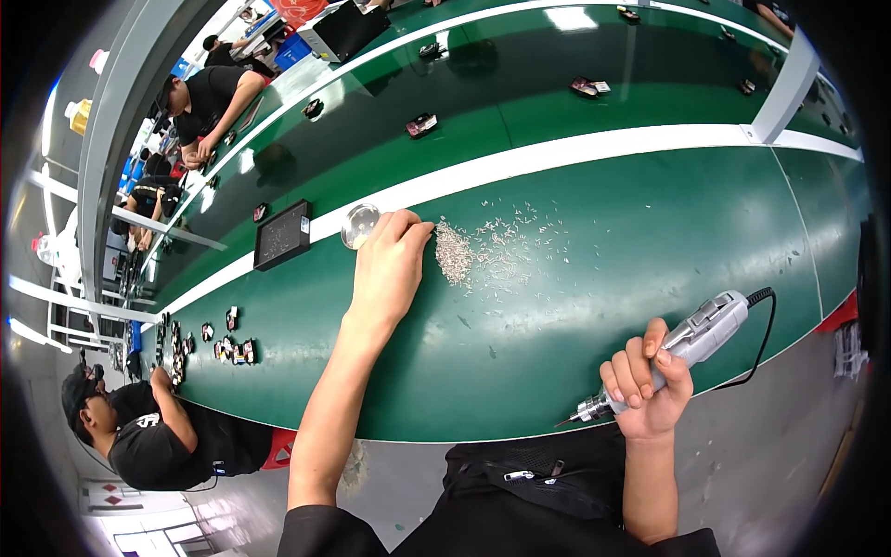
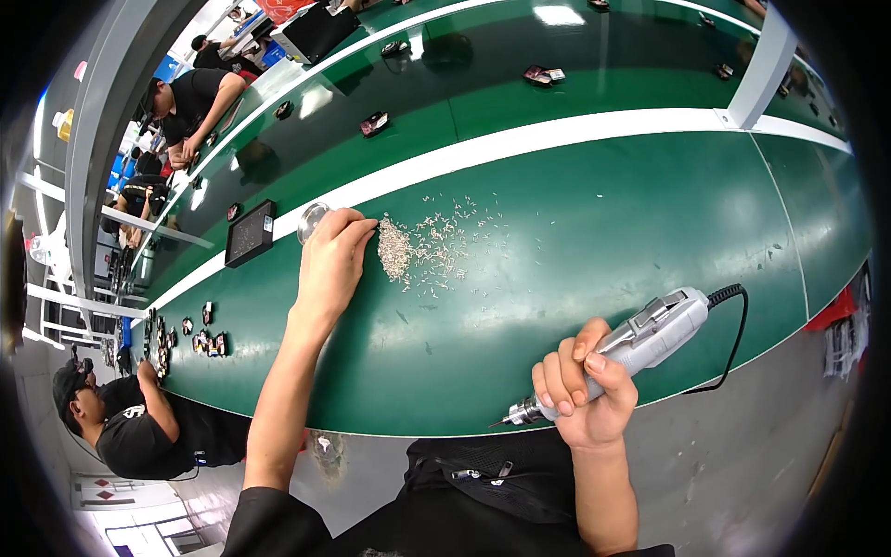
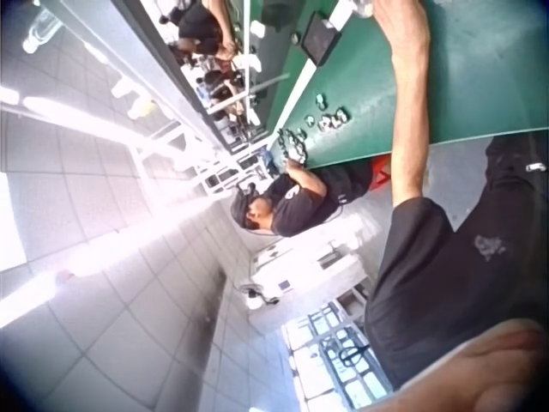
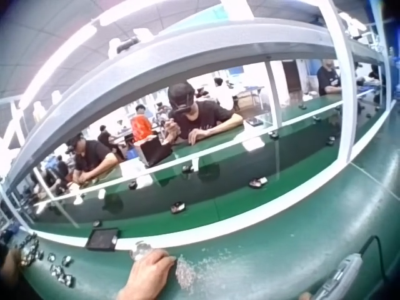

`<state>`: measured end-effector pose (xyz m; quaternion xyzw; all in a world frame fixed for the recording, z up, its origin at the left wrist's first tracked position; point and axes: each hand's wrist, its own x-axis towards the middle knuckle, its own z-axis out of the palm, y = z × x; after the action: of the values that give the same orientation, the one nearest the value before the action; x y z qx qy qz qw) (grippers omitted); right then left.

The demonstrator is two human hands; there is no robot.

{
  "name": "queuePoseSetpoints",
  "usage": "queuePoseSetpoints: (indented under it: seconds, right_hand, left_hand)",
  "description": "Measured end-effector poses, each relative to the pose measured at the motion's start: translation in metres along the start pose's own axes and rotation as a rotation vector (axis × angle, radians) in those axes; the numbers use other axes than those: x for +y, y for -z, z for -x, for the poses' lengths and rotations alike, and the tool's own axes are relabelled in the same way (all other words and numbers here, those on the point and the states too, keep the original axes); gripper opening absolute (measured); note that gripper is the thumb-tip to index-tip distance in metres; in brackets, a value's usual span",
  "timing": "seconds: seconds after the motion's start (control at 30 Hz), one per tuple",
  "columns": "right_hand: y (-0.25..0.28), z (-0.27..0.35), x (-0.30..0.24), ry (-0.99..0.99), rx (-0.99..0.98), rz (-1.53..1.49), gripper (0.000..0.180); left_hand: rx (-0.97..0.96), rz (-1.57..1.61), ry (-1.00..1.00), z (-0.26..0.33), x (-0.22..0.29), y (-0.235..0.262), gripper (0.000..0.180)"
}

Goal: Assembling small electronic components using an electric screwdriver.

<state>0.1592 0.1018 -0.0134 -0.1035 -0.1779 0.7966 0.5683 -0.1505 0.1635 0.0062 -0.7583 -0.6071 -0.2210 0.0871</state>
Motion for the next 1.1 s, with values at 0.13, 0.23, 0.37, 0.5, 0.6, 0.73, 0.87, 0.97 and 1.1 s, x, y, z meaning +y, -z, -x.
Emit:
queuePoseSetpoints:
  seconds: [0.13, 0.23, 0.37, 0.5, 0.6, 0.73, 0.87, 0.97, 1.1]
  right_hand:
    - [0.001, -0.001, -0.001, -0.009, -0.009, -0.012, 0.008]
    - [0.000, -0.001, -0.001, -0.008, -0.009, -0.015, 0.008]
    - [0.000, -0.001, 0.000, -0.009, -0.009, -0.012, 0.008]
    - [0.001, 0.000, -0.001, -0.012, -0.005, -0.002, 0.009]
    - [0.001, 0.001, -0.001, -0.012, -0.002, -0.038, 0.008]
    - [0.001, 0.001, -0.001, -0.007, 0.004, 0.004, 0.008]
    - [-0.001, 0.000, 0.001, -0.021, 0.010, -0.006, 0.008]
    - [-0.001, 0.002, -0.001, -0.007, 0.013, 0.001, 0.008]
    - [-0.002, 0.001, 0.000, 0.005, 0.025, 0.005, 0.007]
  left_hand:
    - [-0.004, -0.042, -0.051, -0.001, -0.003, -0.001, 0.012]
    - [-0.016, -0.062, -0.079, -0.003, -0.005, -0.001, 0.014]
    - [-0.033, -0.100, -0.124, -0.002, -0.008, 0.000, 0.016]
    - [-0.063, -0.149, -0.198, -0.004, -0.010, 0.002, 0.017]
    - [-0.062, -0.128, -0.246, -0.004, -0.013, 0.001, 0.017]
    - [0.048, 0.092, -0.090, -0.002, -0.009, 0.004, 0.013]
    - [0.052, 0.143, 0.083, 0.011, -0.009, 0.009, 0.009]
    - [0.070, 0.136, 0.001, 0.014, -0.011, 0.005, 0.012]
    - [0.071, 0.108, -0.021, 0.011, -0.011, 0.005, 0.016]
